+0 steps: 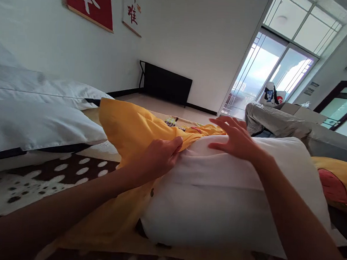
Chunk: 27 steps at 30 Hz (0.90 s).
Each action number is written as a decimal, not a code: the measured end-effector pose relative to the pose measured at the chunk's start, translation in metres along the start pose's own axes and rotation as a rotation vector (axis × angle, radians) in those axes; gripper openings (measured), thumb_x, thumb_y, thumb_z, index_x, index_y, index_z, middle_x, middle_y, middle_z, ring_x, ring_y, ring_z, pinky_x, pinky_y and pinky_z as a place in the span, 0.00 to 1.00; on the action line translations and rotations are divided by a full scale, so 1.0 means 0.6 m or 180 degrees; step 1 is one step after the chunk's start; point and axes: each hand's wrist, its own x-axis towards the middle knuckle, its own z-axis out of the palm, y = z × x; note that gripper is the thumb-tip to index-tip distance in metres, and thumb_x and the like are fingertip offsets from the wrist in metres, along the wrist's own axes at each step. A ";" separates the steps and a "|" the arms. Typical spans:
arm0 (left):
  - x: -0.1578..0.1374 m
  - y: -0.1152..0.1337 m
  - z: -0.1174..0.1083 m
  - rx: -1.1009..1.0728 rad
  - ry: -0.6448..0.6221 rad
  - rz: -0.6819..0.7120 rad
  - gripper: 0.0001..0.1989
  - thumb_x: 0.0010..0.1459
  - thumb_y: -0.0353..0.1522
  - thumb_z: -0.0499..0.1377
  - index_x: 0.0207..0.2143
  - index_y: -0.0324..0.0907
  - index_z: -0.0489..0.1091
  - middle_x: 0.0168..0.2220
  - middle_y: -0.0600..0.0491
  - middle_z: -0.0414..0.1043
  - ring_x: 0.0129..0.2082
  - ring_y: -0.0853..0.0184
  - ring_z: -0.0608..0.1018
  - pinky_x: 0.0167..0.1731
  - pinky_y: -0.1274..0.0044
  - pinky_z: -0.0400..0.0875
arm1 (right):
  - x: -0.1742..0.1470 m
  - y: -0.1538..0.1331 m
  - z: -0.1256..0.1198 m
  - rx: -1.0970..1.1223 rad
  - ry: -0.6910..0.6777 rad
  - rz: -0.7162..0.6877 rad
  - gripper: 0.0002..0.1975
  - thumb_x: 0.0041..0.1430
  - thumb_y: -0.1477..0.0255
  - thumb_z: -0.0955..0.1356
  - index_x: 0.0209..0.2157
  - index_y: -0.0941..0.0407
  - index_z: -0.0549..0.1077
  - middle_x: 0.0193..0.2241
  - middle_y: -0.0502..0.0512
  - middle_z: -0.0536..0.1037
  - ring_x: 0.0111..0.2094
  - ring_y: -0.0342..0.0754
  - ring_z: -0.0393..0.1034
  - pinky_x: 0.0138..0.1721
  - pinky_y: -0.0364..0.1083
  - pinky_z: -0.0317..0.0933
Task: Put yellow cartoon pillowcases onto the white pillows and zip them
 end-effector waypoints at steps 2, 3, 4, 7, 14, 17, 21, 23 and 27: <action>-0.003 0.003 0.000 0.0065 0.0056 0.0073 0.12 0.55 0.26 0.47 0.39 0.39 0.66 0.23 0.51 0.70 0.22 0.61 0.73 0.21 0.74 0.58 | -0.002 0.027 0.003 0.0046 -0.0529 0.0284 0.33 0.53 0.50 0.65 0.58 0.51 0.63 0.52 0.58 0.70 0.53 0.59 0.63 0.55 0.59 0.52; -0.003 0.002 0.001 0.0133 0.0107 0.0089 0.12 0.54 0.26 0.47 0.39 0.39 0.66 0.22 0.51 0.70 0.22 0.61 0.73 0.21 0.74 0.58 | -0.004 0.032 0.009 0.0118 -0.0768 0.0360 0.32 0.55 0.50 0.63 0.57 0.51 0.64 0.51 0.57 0.72 0.52 0.58 0.65 0.54 0.58 0.54; -0.001 -0.001 0.003 0.0228 0.0172 0.0091 0.12 0.54 0.26 0.48 0.38 0.39 0.66 0.22 0.51 0.70 0.22 0.60 0.73 0.21 0.74 0.60 | -0.006 0.030 0.015 0.0173 -0.0898 0.0391 0.30 0.56 0.50 0.62 0.56 0.51 0.66 0.50 0.56 0.73 0.50 0.57 0.67 0.53 0.57 0.56; 0.015 -0.016 0.010 0.0559 0.0488 0.0116 0.11 0.52 0.25 0.49 0.37 0.39 0.67 0.25 0.49 0.71 0.27 0.59 0.75 0.27 0.71 0.65 | -0.014 -0.001 0.027 0.0108 -0.0759 0.0258 0.28 0.56 0.53 0.62 0.55 0.51 0.66 0.50 0.56 0.73 0.49 0.57 0.68 0.50 0.56 0.59; 0.087 -0.046 0.006 0.0497 0.0438 -0.0152 0.12 0.51 0.29 0.52 0.38 0.37 0.68 0.33 0.46 0.73 0.33 0.58 0.76 0.30 0.71 0.67 | -0.041 -0.101 0.012 -0.0798 -0.0521 -0.0177 0.23 0.59 0.60 0.62 0.52 0.56 0.66 0.40 0.60 0.78 0.37 0.54 0.73 0.38 0.49 0.62; 0.117 -0.017 -0.002 0.0340 0.0538 0.0046 0.09 0.51 0.30 0.54 0.34 0.38 0.71 0.31 0.47 0.73 0.35 0.59 0.76 0.39 0.67 0.66 | -0.053 -0.140 0.003 -0.1124 -0.0296 -0.0397 0.19 0.58 0.67 0.62 0.50 0.58 0.68 0.36 0.59 0.79 0.34 0.52 0.73 0.35 0.47 0.61; 0.131 0.068 -0.018 -0.0348 0.0616 0.0366 0.09 0.52 0.29 0.56 0.36 0.39 0.72 0.33 0.47 0.73 0.35 0.60 0.75 0.39 0.69 0.65 | -0.057 -0.155 0.015 -0.1235 -0.0309 -0.0329 0.13 0.57 0.72 0.62 0.42 0.57 0.73 0.31 0.59 0.78 0.32 0.52 0.71 0.34 0.47 0.59; 0.125 0.110 -0.024 -0.0562 0.0571 0.0566 0.08 0.53 0.29 0.57 0.36 0.40 0.72 0.34 0.47 0.73 0.36 0.61 0.74 0.36 0.71 0.65 | -0.055 -0.143 0.034 -0.1161 -0.0103 0.0024 0.14 0.59 0.73 0.59 0.42 0.56 0.74 0.31 0.61 0.78 0.33 0.53 0.70 0.34 0.48 0.59; 0.104 0.145 -0.019 -0.0410 0.0375 0.0720 0.07 0.56 0.27 0.54 0.33 0.40 0.72 0.32 0.46 0.73 0.37 0.59 0.74 0.36 0.71 0.65 | -0.051 -0.109 0.071 -0.1016 0.0277 0.0506 0.17 0.61 0.73 0.57 0.46 0.58 0.72 0.36 0.63 0.78 0.38 0.56 0.69 0.36 0.49 0.60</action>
